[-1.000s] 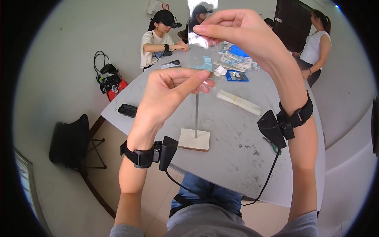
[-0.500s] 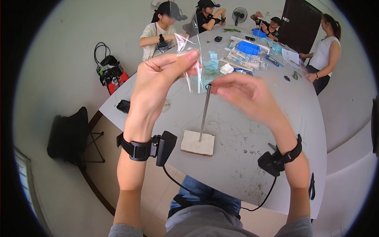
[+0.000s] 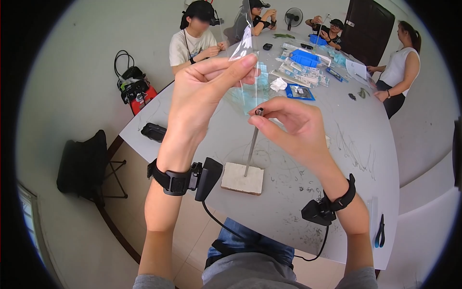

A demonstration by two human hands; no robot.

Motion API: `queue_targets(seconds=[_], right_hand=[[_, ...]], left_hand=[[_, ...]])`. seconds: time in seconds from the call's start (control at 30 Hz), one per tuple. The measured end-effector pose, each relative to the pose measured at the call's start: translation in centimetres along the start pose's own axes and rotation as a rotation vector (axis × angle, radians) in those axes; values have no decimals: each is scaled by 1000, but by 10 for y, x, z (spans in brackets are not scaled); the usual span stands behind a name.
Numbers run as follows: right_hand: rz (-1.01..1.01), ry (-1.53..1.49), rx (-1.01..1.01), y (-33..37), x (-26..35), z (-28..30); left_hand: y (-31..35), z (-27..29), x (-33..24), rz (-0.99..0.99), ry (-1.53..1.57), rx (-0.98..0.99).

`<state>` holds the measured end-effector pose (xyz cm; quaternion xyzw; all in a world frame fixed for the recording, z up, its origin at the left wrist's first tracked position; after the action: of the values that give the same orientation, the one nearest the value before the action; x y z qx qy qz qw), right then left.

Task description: Assembling fishing rigs by tying hooks, threading beads, and using tools.

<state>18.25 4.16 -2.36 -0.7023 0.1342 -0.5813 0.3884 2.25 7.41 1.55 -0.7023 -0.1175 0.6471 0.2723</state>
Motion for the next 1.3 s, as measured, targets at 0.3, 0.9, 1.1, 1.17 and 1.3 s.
queue_targets(seconds=[0.3,0.9,1.1,1.17,1.3], right_hand=[[-26,-24,-36,1,-4,-2],[-226,211,106,10,11,21],[-252,232,123,15,12,23],[-247,232,124,14,12,22],[-233,233,126,12,13,21]], left_hand=[[2,-4,2,-22,-1,51],[23,-4,17,-6,-85,175],[23,-2,18,-5,-39,197],[20,-2,15,-23,-23,204],[10,-1,13,0,8,192]])
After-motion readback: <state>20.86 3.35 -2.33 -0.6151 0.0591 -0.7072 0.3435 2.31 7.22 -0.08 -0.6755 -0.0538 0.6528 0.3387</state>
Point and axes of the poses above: each hand's wrist, its own y-axis away from the middle knuckle, its own z-axis out of the back of the hand, x = y × z, the point moved 3 cm from there along -y, towards the middle knuckle, and after that the axes turned 10 degrees about -y, right-handed, at the moved point
